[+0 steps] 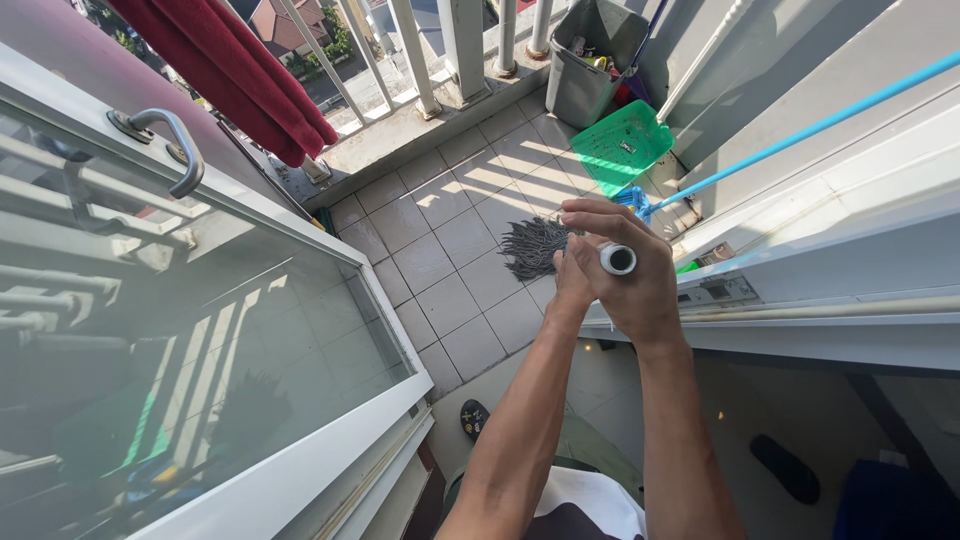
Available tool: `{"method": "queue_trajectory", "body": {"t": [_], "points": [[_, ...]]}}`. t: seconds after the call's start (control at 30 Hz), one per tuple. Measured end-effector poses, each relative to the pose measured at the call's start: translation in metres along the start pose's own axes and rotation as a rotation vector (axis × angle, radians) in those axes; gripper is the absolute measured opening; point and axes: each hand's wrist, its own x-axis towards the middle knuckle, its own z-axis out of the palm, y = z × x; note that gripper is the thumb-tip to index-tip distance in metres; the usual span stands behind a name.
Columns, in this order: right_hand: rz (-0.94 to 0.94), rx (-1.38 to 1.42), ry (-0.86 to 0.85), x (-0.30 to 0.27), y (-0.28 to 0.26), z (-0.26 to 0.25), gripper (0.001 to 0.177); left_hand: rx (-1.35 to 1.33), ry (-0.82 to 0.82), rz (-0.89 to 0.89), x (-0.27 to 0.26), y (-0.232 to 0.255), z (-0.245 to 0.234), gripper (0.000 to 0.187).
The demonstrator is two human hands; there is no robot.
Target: Repairing a mop by attempting to reattach the handle to the mop head on a balcony.
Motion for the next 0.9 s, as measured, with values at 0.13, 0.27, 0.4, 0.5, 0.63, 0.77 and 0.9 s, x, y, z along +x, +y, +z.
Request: {"method": "queue_trajectory", "body": {"t": [0.13,0.27,0.4,0.5,0.63,0.77,0.9], "points": [[0.060,0.058,0.004,-0.006,0.003,-0.002,0.024,0.101,-0.025,0.057,-0.015,0.024,-0.002,0.035],[0.089,0.262,0.135,-0.013,0.007,-0.006,0.021,-0.162,0.155,-0.071,-0.032,0.048,0.002,0.045],[0.099,0.320,0.201,-0.023,0.004,-0.010,0.023,0.223,0.199,0.076,-0.033,0.031,0.009,0.048],[0.094,0.417,0.205,-0.032,0.003,-0.006,0.023,0.257,0.163,0.081,-0.047,0.036,-0.006,0.058],[0.075,0.471,0.193,-0.040,-0.006,0.003,0.024,0.306,0.166,0.097,-0.063,0.039,-0.029,0.056],[0.081,0.582,0.166,-0.049,-0.010,0.019,0.028,0.352,0.173,0.051,-0.080,0.034,-0.053,0.059],[0.083,0.685,0.132,-0.059,-0.011,0.039,0.029,0.376,0.198,-0.001,-0.098,0.024,-0.077,0.059]]}}
